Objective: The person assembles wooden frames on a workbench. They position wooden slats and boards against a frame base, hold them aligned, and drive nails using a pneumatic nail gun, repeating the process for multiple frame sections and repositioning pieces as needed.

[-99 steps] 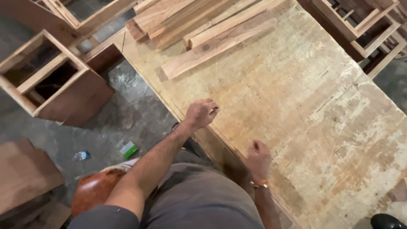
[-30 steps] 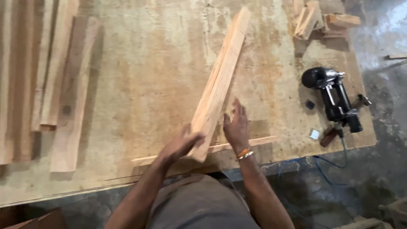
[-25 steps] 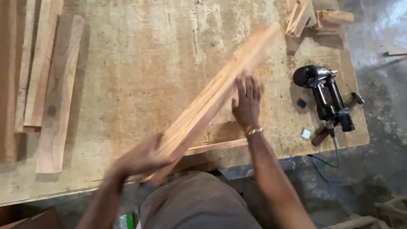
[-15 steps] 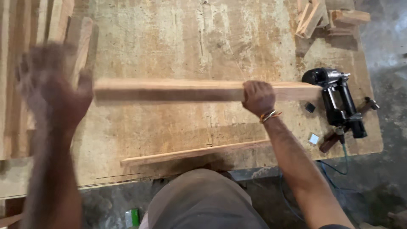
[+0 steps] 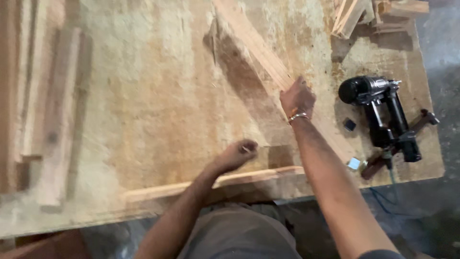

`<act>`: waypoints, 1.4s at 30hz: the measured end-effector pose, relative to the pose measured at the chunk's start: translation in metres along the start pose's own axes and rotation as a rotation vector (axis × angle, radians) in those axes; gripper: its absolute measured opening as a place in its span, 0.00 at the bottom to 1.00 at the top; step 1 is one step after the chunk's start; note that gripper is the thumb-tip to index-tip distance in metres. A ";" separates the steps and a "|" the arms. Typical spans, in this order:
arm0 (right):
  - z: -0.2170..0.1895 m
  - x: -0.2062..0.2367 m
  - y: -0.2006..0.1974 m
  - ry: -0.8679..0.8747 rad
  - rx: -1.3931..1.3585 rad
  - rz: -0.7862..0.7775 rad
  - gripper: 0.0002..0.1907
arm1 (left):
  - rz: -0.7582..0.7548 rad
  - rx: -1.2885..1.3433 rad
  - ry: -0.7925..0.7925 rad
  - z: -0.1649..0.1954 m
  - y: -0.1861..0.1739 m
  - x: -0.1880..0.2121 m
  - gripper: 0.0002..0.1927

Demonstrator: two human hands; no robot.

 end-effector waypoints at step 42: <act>0.245 0.155 0.029 0.538 -0.908 -0.326 0.13 | 0.581 0.333 -0.457 0.087 0.150 -0.179 0.32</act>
Point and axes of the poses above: each hand's wrist, its own x-axis away from the middle knuckle, its own y-axis out of the palm, z = x × y, the point moved 2 cm from there along -x, towards the middle knuckle, and after that the axes turned 2 degrees about z, right-handed, at the moved point
